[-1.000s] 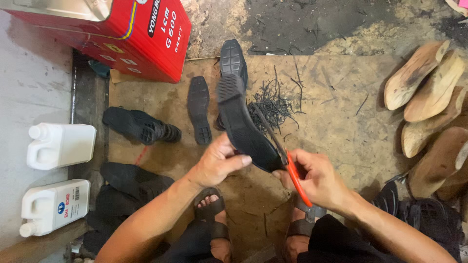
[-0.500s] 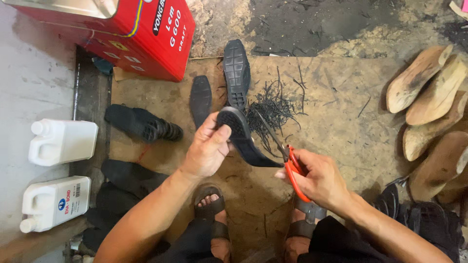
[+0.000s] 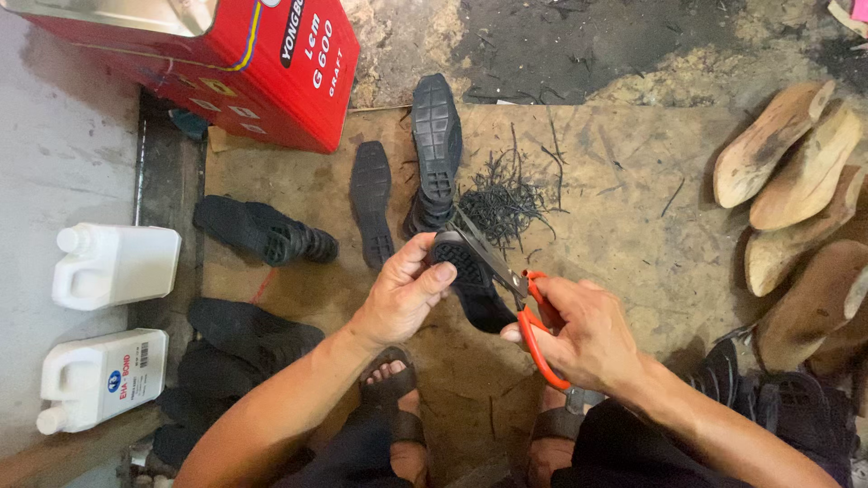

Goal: The person uses red-handled scissors to trim the edges of black shoe soles. They hold each sole in one hand and cut along the perimeter, then place the trimmed sole on the floor and pick up another to repeat the process.

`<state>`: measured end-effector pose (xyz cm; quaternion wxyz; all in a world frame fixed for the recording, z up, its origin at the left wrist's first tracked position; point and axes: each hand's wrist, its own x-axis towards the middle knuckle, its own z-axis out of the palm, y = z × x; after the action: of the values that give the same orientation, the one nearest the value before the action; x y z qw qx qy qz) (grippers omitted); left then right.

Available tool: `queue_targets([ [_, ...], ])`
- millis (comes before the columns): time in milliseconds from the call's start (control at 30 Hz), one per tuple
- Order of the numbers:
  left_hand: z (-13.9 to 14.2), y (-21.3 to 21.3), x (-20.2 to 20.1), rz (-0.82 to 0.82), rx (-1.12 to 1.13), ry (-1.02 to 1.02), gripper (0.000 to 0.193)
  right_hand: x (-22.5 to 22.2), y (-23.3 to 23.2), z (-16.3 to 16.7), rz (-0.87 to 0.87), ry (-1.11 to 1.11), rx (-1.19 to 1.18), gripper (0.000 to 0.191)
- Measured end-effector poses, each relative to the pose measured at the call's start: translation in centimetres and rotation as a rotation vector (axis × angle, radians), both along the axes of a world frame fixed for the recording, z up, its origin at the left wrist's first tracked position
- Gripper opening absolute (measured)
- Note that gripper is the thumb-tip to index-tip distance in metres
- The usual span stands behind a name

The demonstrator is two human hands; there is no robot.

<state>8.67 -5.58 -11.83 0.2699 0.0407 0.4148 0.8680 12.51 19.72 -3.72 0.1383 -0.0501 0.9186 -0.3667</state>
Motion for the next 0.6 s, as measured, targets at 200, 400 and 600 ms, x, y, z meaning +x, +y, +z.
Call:
queue_targets([
  [200,1.9,-2.5,-1.9,-0.115,-0.275,0.301,0.032,0.3,1.7,0.1,0.16,0.22,-0.12,0.046],
  [400,3.1,-3.9,-3.3,-0.24,-0.261,0.323,0.034,0.2,2.4,0.3,0.233,0.236,-0.082,0.047],
  [600,3.7,-3.5,-3.4,-0.212,-0.336,0.382,0.035,-0.1,2.0,0.5,0.205,0.152,-0.025,0.051],
])
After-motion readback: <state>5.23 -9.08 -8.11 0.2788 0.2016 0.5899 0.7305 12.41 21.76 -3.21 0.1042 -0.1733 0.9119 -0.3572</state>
